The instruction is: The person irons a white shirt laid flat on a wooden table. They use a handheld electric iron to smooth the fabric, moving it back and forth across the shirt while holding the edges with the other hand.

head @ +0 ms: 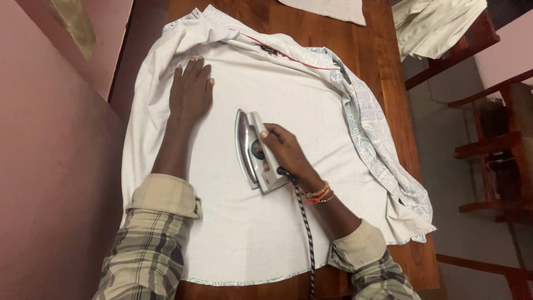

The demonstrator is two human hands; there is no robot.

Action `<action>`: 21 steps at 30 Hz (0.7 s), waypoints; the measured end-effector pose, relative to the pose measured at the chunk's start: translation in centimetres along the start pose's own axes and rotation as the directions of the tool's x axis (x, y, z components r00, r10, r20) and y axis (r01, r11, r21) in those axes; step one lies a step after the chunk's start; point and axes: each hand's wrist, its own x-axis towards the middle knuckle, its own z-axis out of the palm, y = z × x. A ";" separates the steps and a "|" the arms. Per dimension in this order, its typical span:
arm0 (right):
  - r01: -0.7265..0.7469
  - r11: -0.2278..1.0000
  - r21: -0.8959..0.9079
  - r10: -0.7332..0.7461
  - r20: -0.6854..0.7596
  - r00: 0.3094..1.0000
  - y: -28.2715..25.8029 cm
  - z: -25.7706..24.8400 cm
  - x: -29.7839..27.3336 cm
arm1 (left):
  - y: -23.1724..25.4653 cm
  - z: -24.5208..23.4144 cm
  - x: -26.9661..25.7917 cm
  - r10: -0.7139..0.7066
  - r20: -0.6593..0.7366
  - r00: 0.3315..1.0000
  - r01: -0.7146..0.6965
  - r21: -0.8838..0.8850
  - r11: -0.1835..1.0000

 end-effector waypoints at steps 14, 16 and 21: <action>-0.012 1.000 -0.017 0.009 -0.153 0.988 1.5 -7.6 0.3 | 0.1 -0.6 -0.1 0.011 -0.004 1.000 -0.011 -0.002 1.000; -0.002 1.000 0.009 0.003 -0.163 0.987 1.6 -9.1 0.6 | 0.1 -0.7 -0.2 0.012 -0.006 1.000 -0.012 -0.001 1.000; -0.025 1.000 0.001 0.024 -0.280 0.960 1.7 -11.8 0.8 | 0.1 -0.7 -0.1 -0.001 0.026 1.000 0.001 0.017 1.000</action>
